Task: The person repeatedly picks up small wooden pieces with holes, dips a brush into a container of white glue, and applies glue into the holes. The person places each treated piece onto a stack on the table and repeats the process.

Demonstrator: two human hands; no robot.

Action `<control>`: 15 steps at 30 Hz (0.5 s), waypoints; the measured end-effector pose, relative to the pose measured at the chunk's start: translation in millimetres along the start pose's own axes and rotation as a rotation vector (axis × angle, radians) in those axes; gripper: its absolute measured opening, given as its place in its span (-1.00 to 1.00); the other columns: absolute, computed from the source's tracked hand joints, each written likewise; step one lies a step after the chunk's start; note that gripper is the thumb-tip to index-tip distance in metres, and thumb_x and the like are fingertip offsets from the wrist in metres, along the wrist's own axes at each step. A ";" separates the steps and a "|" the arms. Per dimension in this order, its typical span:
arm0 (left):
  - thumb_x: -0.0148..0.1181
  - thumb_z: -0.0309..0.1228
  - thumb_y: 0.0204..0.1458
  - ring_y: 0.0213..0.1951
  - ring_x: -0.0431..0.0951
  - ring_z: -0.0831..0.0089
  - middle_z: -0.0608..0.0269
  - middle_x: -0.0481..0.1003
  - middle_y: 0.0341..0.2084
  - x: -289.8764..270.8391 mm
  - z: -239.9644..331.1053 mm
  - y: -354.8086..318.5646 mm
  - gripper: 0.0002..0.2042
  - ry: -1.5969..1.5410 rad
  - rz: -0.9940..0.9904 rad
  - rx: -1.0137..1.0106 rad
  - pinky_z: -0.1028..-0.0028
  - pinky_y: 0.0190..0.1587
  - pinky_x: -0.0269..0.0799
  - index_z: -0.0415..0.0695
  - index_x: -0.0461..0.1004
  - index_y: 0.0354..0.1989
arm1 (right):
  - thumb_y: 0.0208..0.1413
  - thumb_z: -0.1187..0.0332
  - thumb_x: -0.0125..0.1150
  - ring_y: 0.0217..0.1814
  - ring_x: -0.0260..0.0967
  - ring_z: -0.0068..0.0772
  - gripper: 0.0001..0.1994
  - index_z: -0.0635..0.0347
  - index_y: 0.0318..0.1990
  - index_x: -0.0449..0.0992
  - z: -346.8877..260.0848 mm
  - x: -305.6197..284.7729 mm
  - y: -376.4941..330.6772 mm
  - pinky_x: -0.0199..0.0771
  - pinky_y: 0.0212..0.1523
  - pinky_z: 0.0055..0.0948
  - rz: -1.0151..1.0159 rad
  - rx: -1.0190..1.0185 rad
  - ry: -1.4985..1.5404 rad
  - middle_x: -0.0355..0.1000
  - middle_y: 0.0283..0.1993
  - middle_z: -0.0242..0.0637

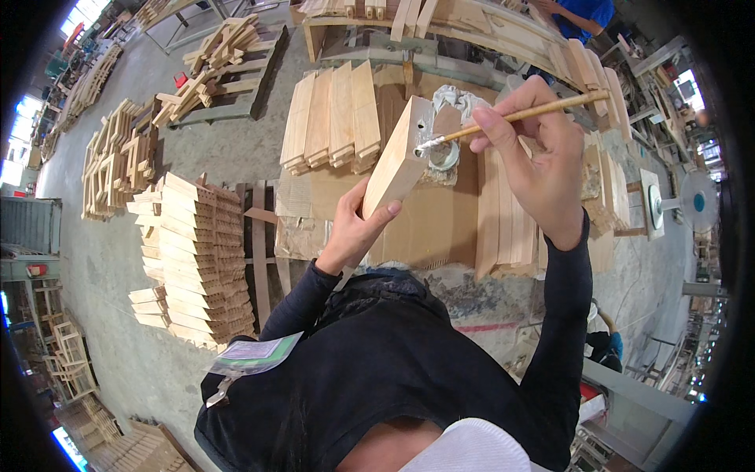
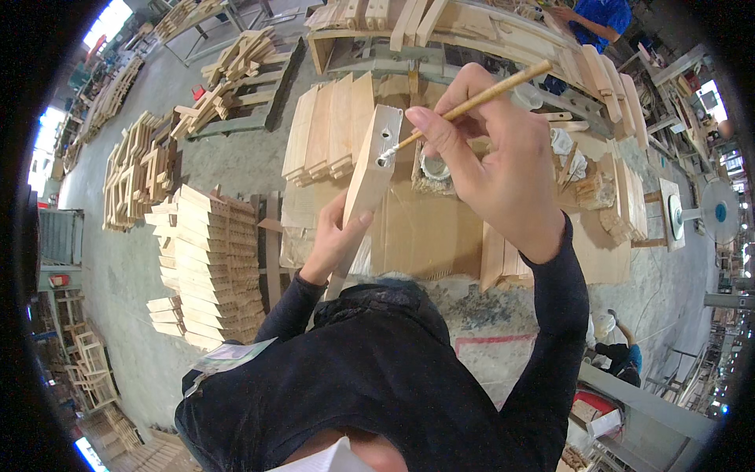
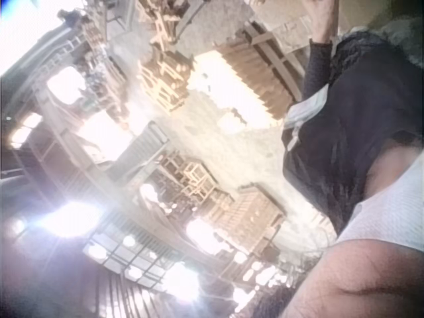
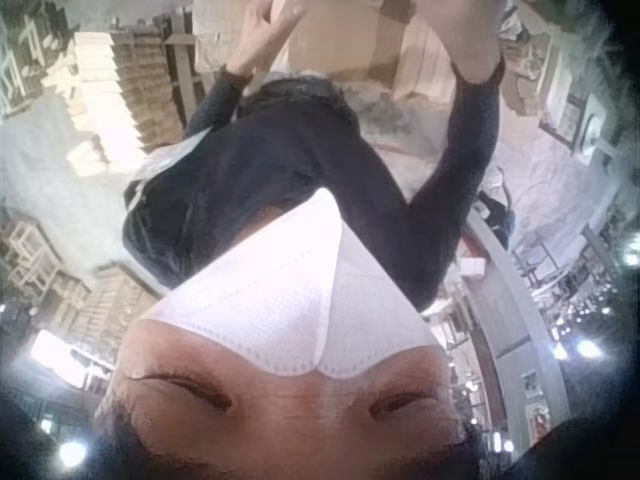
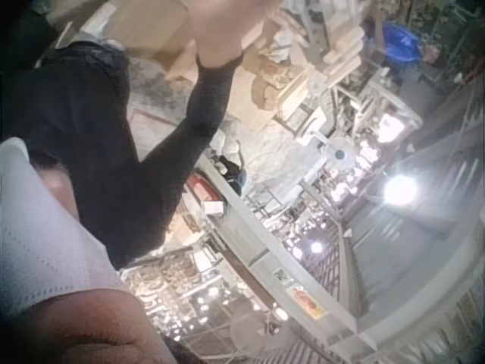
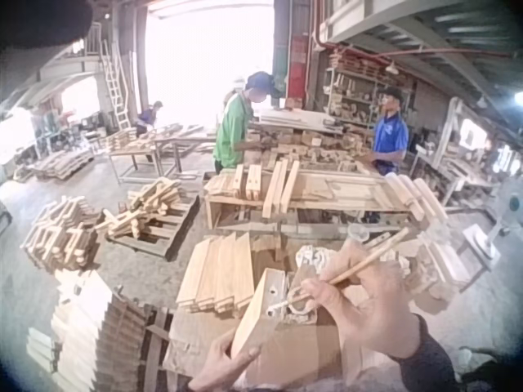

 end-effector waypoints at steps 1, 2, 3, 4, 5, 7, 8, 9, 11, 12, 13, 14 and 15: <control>0.28 -0.18 -0.07 -0.21 0.39 0.56 0.23 0.45 -0.23 -1.0 -0.5 -0.6 -0.43 0.000 0.003 -0.004 0.54 -0.16 0.31 -0.32 0.33 0.04 | 0.10 0.45 0.18 -0.50 0.46 -0.63 -0.85 0.30 -0.42 0.37 -1.9 -2.1 0.6 0.41 -0.50 -0.68 -0.024 0.004 -0.046 0.41 -0.55 -0.34; 0.28 -0.18 -0.07 -0.21 0.39 0.56 0.23 0.45 -0.23 -1.5 -1.3 -1.0 -0.43 -0.002 0.003 -0.010 0.54 -0.16 0.31 -0.32 0.33 0.04 | 0.10 0.45 0.18 -0.50 0.46 -0.63 -0.85 0.30 -0.42 0.37 -3.8 -4.4 2.1 0.41 -0.50 -0.68 -0.001 -0.001 0.002 0.41 -0.55 -0.34; 0.28 -0.18 -0.07 -0.21 0.39 0.56 0.23 0.45 -0.24 -2.0 -1.7 -1.1 -0.44 -0.005 0.007 -0.018 0.54 -0.16 0.31 -0.31 0.33 0.04 | 0.10 0.45 0.18 -0.51 0.46 -0.64 -0.85 0.30 -0.43 0.37 -6.0 -6.4 3.9 0.41 -0.50 -0.68 0.022 -0.006 0.050 0.41 -0.55 -0.34; 0.28 -0.18 -0.07 -0.22 0.39 0.56 0.23 0.45 -0.24 -2.5 -2.0 -1.2 -0.44 -0.009 0.011 -0.027 0.55 -0.17 0.32 -0.31 0.34 0.04 | 0.10 0.45 0.17 -0.51 0.46 -0.64 -0.85 0.30 -0.43 0.37 -7.2 -7.3 5.0 0.41 -0.50 -0.68 0.045 -0.010 0.099 0.41 -0.55 -0.34; 0.28 -0.18 -0.07 -0.22 0.39 0.56 0.23 0.45 -0.24 -2.5 -1.9 -0.9 -0.44 -0.010 0.012 -0.036 0.55 -0.17 0.32 -0.31 0.34 0.03 | 0.10 0.44 0.17 -0.52 0.45 -0.64 -0.85 0.30 -0.44 0.37 -5.5 -6.6 6.0 0.41 -0.50 -0.68 0.053 -0.035 0.092 0.41 -0.55 -0.33; 0.27 -0.18 -0.07 -0.23 0.39 0.57 0.25 0.45 -0.26 -1.1 1.9 -0.8 -0.45 0.002 -0.022 -0.005 0.55 -0.19 0.32 -0.31 0.34 0.02 | 0.11 0.44 0.17 -0.53 0.44 -0.65 -0.84 0.30 -0.45 0.37 3.1 -2.0 9.7 0.40 -0.52 -0.68 0.069 -0.085 0.078 0.40 -0.56 -0.33; 0.27 -0.18 -0.07 -0.24 0.39 0.57 0.25 0.45 -0.27 -0.8 3.2 -1.1 -0.46 0.009 -0.038 0.011 0.55 -0.19 0.32 -0.31 0.34 0.02 | 0.11 0.44 0.17 -0.54 0.44 -0.65 -0.84 0.31 -0.45 0.37 7.9 2.2 9.9 0.40 -0.52 -0.68 0.041 -0.085 0.046 0.40 -0.57 -0.33; 0.27 -0.18 -0.07 -0.24 0.39 0.57 0.26 0.44 -0.27 0.1 1.9 -0.9 -0.46 -0.008 -0.025 0.014 0.55 -0.19 0.32 -0.31 0.35 0.01 | 0.11 0.44 0.17 -0.54 0.44 -0.65 -0.84 0.31 -0.45 0.37 13.0 7.0 9.5 0.39 -0.52 -0.67 0.013 -0.084 0.015 0.40 -0.57 -0.33; 0.27 -0.18 -0.06 -0.25 0.38 0.58 0.26 0.44 -0.29 1.9 -2.1 -0.7 -0.47 -0.042 0.005 0.020 0.55 -0.20 0.32 -0.31 0.35 0.00 | 0.11 0.43 0.17 -0.55 0.44 -0.64 -0.84 0.30 -0.45 0.39 9.4 11.4 8.9 0.38 -0.53 -0.66 -0.038 -0.040 -0.056 0.38 -0.60 -0.36; 0.27 -0.18 -0.06 -0.25 0.38 0.58 0.26 0.44 -0.29 0.9 -2.1 -1.2 -0.47 -0.021 -0.007 0.019 0.55 -0.20 0.33 -0.31 0.35 0.00 | 0.11 0.43 0.17 -0.56 0.44 -0.64 -0.84 0.30 -0.45 0.39 8.0 12.1 10.7 0.38 -0.53 -0.66 -0.032 -0.035 -0.016 0.38 -0.60 -0.37; 0.27 -0.18 -0.07 -0.25 0.39 0.58 0.26 0.44 -0.29 -0.7 -2.1 -1.7 -0.46 -0.001 -0.019 0.018 0.55 -0.20 0.33 -0.31 0.35 0.00 | 0.10 0.43 0.17 -0.56 0.43 -0.63 -0.84 0.29 -0.45 0.39 7.3 12.7 12.5 0.38 -0.53 -0.66 -0.026 -0.030 0.023 0.38 -0.61 -0.37; 0.27 -0.18 -0.07 -0.24 0.39 0.58 0.27 0.44 -0.29 -1.7 -2.4 -2.6 -0.46 0.020 -0.035 0.015 0.55 -0.20 0.33 -0.31 0.35 0.00 | 0.10 0.42 0.18 -0.57 0.43 -0.63 -0.85 0.28 -0.44 0.39 7.0 13.1 13.0 0.38 -0.53 -0.66 -0.017 -0.022 0.060 0.38 -0.62 -0.38; 0.28 -0.18 -0.07 -0.25 0.39 0.58 0.26 0.45 -0.28 -2.2 -2.5 -2.6 -0.46 0.008 -0.033 0.009 0.55 -0.20 0.33 -0.31 0.34 0.00 | 0.10 0.42 0.18 -0.57 0.43 -0.63 -0.84 0.28 -0.44 0.39 7.7 13.4 14.2 0.38 -0.53 -0.66 0.004 -0.022 0.063 0.38 -0.62 -0.38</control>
Point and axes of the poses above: each hand's wrist, its own y-axis towards the middle knuckle, its own x-axis out of the palm, z = x × y, the point moved 1 cm from there along y, towards the middle knuckle
